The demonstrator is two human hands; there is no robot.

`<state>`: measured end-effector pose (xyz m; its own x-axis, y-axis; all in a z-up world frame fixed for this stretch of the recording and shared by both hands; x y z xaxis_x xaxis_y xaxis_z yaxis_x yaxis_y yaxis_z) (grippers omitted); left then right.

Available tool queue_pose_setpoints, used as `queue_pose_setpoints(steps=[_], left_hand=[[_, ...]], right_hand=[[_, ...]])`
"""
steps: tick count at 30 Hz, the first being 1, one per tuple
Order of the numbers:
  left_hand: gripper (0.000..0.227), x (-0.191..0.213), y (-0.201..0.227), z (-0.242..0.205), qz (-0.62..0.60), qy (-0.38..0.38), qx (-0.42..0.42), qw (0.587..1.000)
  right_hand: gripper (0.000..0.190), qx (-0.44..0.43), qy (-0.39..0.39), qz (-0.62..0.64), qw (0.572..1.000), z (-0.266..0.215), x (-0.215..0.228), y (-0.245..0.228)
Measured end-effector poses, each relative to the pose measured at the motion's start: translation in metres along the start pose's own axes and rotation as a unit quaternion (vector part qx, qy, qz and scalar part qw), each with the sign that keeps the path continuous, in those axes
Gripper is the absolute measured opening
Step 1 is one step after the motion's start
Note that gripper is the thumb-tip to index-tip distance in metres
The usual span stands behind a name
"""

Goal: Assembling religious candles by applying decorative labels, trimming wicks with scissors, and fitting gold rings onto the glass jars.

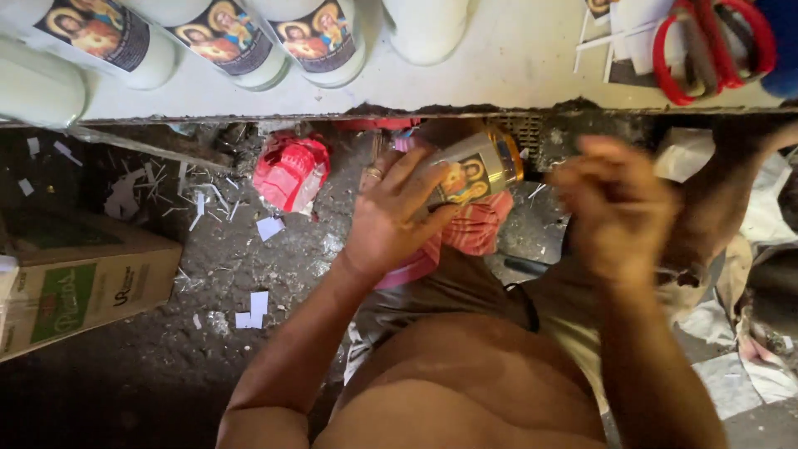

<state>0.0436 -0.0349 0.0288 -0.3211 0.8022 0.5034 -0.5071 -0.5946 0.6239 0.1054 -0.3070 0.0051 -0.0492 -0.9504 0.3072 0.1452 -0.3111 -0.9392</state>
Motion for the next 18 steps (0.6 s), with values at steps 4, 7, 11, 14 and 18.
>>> queue_pose_setpoints(steps=[4,7,11,14,18], left_hand=[[0.045,-0.003,0.013,-0.001,0.033,-0.001,-0.035,0.999],[0.042,-0.002,0.021,-0.003,0.046,0.01,-0.043,0.998],[0.04,-0.011,0.021,-0.012,0.07,0.008,-0.053,0.996],[0.038,-0.017,0.023,-0.016,0.089,0.005,-0.067,0.994],[0.036,-0.022,0.028,-0.018,0.108,0.005,-0.085,0.991]], right_hand=[[0.03,0.024,-0.031,0.072,0.997,-0.004,-0.05,-0.034],[0.023,0.002,-0.065,0.032,0.997,0.001,-0.062,-0.027],[0.024,-0.018,-0.061,-0.08,0.995,0.007,-0.057,-0.023],[0.022,-0.09,-0.073,-0.179,0.977,0.01,-0.057,-0.028],[0.019,-0.179,-0.117,-0.309,0.927,0.019,-0.053,-0.011]])
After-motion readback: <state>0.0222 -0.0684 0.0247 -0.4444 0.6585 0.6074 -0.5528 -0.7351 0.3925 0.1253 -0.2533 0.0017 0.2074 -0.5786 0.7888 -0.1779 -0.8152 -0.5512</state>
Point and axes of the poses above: each hand's wrist, its own z-axis towards the middle knuckle, its own x-axis out of the back of the hand, y = z × x, the point moved 6 cm from there along z, towards the middle knuckle, and after that the axes turned 13 degrees about -z, right-handed, at the moved point
